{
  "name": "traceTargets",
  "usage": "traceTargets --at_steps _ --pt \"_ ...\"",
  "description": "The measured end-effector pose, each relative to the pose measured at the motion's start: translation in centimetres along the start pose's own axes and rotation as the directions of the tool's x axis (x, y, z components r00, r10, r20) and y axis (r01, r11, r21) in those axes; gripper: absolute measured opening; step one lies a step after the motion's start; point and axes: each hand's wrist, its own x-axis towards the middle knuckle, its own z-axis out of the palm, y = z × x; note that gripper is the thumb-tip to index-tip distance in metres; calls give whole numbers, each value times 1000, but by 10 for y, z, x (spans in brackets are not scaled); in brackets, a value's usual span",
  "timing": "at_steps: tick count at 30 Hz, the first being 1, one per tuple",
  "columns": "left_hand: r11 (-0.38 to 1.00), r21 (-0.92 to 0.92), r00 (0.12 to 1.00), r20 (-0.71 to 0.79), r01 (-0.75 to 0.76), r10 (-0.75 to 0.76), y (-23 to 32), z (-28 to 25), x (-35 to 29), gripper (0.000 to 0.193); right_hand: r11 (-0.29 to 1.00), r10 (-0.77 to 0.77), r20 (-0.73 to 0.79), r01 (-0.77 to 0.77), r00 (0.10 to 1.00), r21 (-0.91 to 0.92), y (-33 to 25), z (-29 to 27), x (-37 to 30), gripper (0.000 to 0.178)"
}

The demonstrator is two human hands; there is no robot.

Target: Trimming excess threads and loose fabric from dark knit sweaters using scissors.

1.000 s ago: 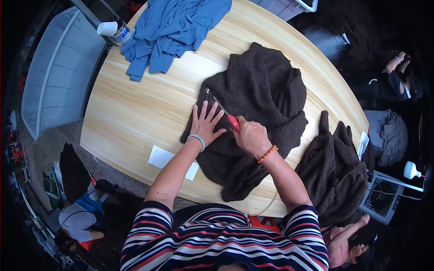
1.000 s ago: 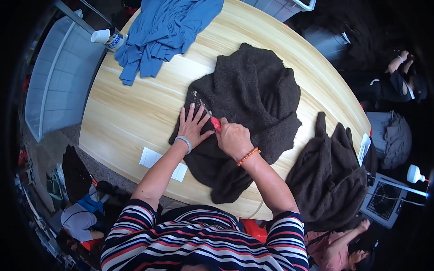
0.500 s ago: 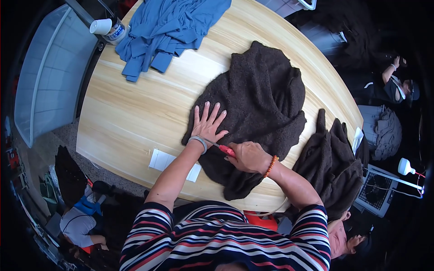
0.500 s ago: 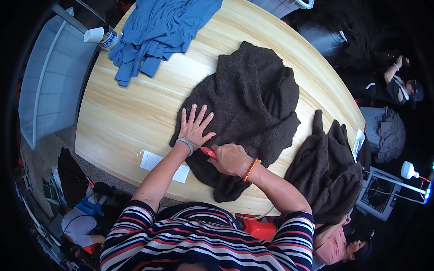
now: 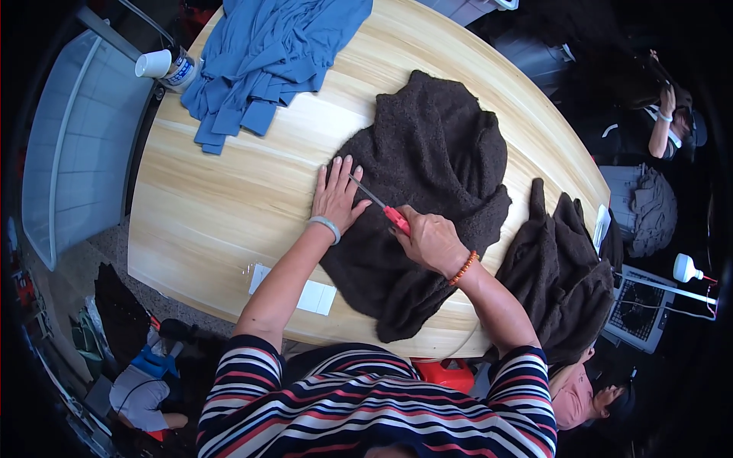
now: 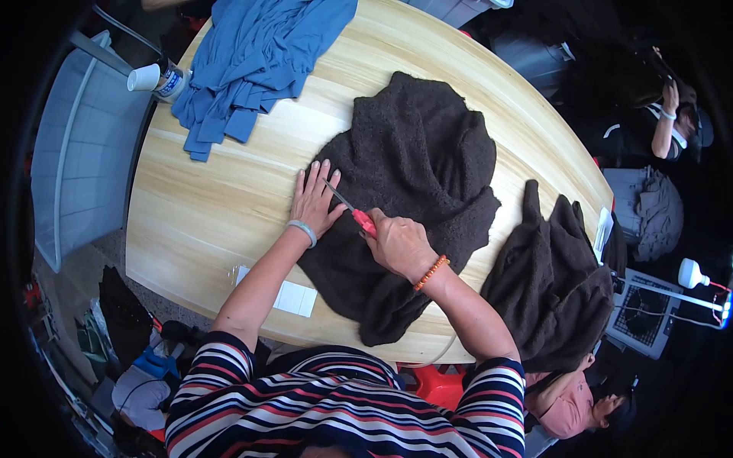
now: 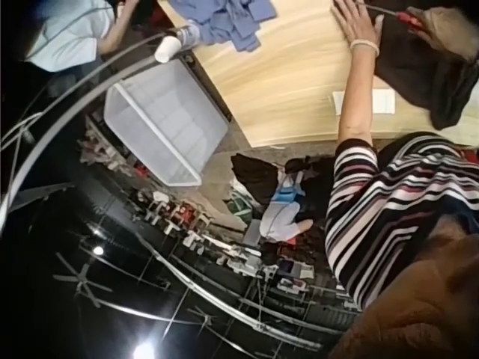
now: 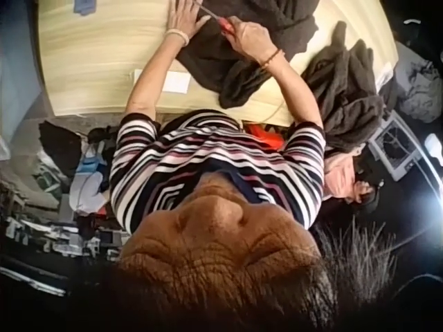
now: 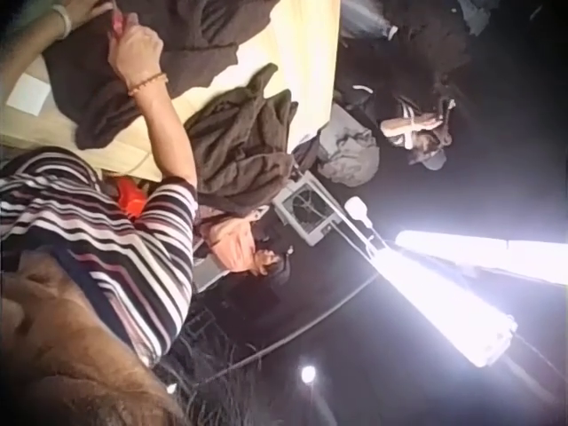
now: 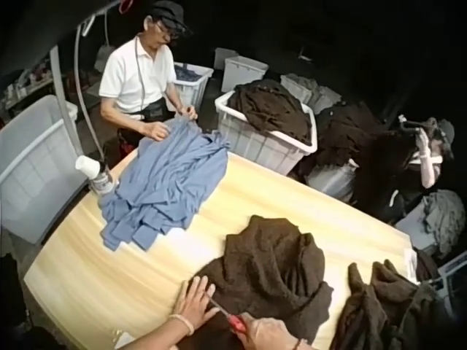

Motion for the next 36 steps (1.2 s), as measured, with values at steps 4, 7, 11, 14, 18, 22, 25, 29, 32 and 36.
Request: traceTargets --at_steps 4,7,11,14,18,22,25,29,32,36 --pt "993 114 995 99 -44 32 3 1 3 69 991 80 22 -77 997 -110 -2 7 18 29" --pt "990 136 995 98 -44 31 4 -1 1 65 994 46 65 -39 997 -105 -6 7 23 29" --pt "989 141 989 147 -37 16 6 -2 2 63 998 13 137 -4 991 -65 -8 0 22 33" --pt "982 181 988 155 -48 20 8 -5 4 61 990 108 101 -98 989 -101 -7 -3 24 34" --pt "973 225 981 195 -51 7 5 -2 2 60 999 -35 136 40 990 -35 -6 5 1 33" --pt "995 95 977 212 -31 11 -10 -10 -9 56 998 0 154 -10 988 67 4 6 -35 32" --pt "999 23 996 82 -43 41 -11 -23 -39 51 996 13 191 -30 981 84 8 15 -67 33" --pt "988 156 998 64 -5 -5 -11 -20 -80 59 992 -85 332 50 940 113 -9 40 -96 37" --pt "989 142 991 131 -44 25 -2 -19 -89 61 975 -129 326 60 937 213 -5 47 -94 35" --pt "995 100 999 38 27 -31 6 -21 -100 62 879 -33 -23 40 999 475 41 43 -58 31"
